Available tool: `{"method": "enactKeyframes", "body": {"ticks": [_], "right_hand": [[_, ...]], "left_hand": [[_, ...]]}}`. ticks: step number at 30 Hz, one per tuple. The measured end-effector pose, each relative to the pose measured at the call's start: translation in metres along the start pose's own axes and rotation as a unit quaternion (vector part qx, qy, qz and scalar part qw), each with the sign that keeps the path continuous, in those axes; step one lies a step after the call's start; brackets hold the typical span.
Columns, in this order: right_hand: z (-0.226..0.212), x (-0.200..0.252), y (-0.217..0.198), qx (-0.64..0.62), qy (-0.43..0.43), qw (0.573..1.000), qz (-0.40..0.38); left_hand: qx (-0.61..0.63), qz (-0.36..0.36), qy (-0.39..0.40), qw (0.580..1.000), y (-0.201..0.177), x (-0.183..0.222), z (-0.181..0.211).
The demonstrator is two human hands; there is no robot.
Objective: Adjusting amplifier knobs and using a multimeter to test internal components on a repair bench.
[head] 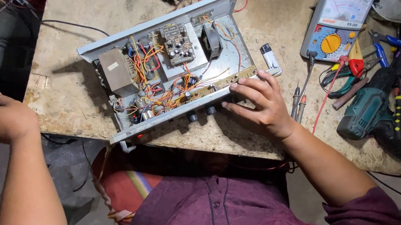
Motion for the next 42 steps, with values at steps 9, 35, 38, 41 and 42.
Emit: {"method": "enactKeyframes", "body": {"ticks": [9, 35, 38, 41, 42], "right_hand": [[-0.002, -0.003, -0.002, 0.002, 0.003, 1.0, 0.001], [-0.003, -0.003, -0.004, -0.036, 0.026, 0.999, 0.004], [-0.003, -0.001, -0.004, -0.034, 0.034, 0.999, -0.003], [-0.001, 0.002, -0.003, -0.033, 0.036, 0.999, -0.006], [-0.001, 0.003, -0.003, -0.035, 0.036, 0.999, -0.007]], "left_hand": [[0.004, 0.014, 0.013, 1.0, -0.002, 0.001, 0.002], [-0.002, 0.039, 0.025, 0.999, 0.007, 0.001, -0.007], [0.031, 0.032, 0.035, 0.998, 0.01, 0.001, -0.009], [0.021, 0.048, 0.045, 0.998, 0.01, 0.001, -0.009], [0.027, 0.045, 0.051, 0.997, 0.01, 0.001, -0.01]]}}
Point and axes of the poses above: each hand's wrist, its own x-axis away from the middle knuckle, its own y-axis out of the palm, z = x × y, the point moved 3 cm from there along -x, towards the middle knuckle, and after that the axes turned 9 degrees about -x, right-handed, at the moved point
